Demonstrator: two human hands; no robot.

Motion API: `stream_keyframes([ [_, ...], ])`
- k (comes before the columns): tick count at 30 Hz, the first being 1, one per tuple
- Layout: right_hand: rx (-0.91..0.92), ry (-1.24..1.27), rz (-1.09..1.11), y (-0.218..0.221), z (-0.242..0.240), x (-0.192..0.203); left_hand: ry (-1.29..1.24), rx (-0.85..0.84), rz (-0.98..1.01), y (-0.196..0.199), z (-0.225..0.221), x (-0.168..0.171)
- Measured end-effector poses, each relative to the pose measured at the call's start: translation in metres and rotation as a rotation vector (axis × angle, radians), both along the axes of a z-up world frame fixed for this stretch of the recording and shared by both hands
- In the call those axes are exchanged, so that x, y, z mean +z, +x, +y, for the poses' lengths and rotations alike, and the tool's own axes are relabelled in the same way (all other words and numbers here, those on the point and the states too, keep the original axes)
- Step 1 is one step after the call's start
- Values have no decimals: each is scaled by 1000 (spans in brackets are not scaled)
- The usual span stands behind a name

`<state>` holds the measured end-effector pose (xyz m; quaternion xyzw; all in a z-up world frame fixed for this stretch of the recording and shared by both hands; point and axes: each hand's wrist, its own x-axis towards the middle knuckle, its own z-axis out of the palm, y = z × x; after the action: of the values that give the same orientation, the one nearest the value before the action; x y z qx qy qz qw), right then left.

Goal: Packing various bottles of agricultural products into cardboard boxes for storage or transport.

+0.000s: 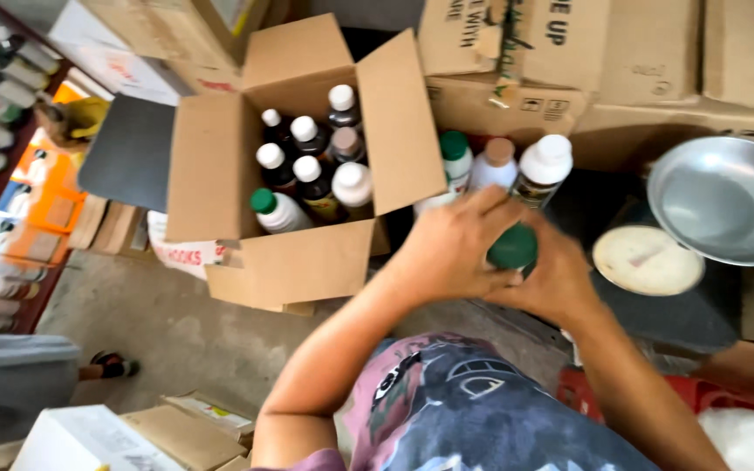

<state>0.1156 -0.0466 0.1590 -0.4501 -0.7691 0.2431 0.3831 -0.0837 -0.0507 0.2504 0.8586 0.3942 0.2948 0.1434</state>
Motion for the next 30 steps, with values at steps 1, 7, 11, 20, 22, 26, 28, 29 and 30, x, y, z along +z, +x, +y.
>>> stream_keyframes([
  [1, 11, 2, 5, -7, 7, 8, 2, 11, 5, -9, 3, 13],
  [7, 45, 191, 2, -69, 30, 64, 295, -20, 56, -77, 23, 63],
  [11, 121, 176, 109, -141, 48, 71, 259, 55, 80, -140, 37, 75],
  [20, 210, 21, 146, -278, 81, 24, 136, 197, -10, -272, 73, -15],
  [22, 192, -10, 84, -297, 85, 14, 126, 192, -83, -291, 76, -38],
  [26, 169, -202, -41, -317, 91, -11, -83, 272, -86, -308, 80, -78],
  [28, 164, -250, -60, -321, 95, -35, -148, 263, -88, -311, 84, -101],
  [29, 191, -271, -40, -320, 97, -50, -155, 271, -71, -311, 85, -114],
  [30, 216, -290, -21, -319, 100, -64, -160, 277, -56, -311, 88, -127],
])
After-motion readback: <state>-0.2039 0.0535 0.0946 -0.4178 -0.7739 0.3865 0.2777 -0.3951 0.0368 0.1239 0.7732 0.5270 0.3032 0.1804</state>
